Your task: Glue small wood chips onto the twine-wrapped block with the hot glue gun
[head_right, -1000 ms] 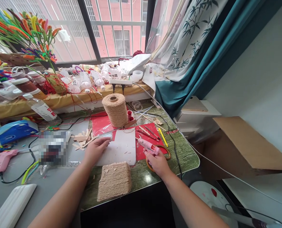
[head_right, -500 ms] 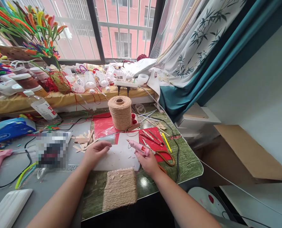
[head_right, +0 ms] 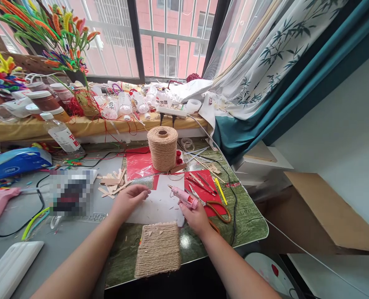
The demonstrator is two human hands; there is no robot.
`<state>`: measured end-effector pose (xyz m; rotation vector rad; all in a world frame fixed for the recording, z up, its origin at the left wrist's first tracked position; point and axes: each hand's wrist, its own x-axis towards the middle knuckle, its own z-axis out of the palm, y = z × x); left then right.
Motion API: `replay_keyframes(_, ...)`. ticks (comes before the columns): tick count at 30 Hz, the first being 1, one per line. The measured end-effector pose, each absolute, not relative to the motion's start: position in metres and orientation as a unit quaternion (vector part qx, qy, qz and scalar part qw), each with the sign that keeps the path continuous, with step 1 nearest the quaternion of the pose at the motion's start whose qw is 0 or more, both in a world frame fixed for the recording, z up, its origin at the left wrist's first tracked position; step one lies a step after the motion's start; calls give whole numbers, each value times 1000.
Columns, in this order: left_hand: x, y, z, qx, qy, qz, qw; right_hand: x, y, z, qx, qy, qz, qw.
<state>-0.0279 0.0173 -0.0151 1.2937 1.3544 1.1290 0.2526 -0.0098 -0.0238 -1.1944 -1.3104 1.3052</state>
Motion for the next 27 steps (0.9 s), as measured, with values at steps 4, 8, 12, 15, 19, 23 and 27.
replay_keyframes(4, -29, 16, -10, 557, 585, 434, 398, 251, -11, -22, -484, -546, 512, 453)
replay_keyframes(8, -29, 16, -9, 570, 579, 431, 392, 250, -12, -19, -476, -552, 507, 460)
replay_keyframes(12, -29, 17, -11, 521, 560, 467, 443, 250, -11, -18, -468, -553, 513, 460)
replay_keyframes(15, -33, 19, -9, 503, 559, 487, 443, 250, -10, -19, -474, -558, 507, 456)
replay_keyframes(19, -41, 22, -6, 662, 561, 405, 288, 248, -10, -13, -483, -556, 500, 457)
replay_keyframes(23, -41, 27, -12, 795, 491, 312, 172, 246, -10, -6, -456, -563, 512, 462)
replay_keyframes(27, -37, 29, -20, 828, 482, 248, 146, 248, -9, -11, -444, -566, 519, 461)
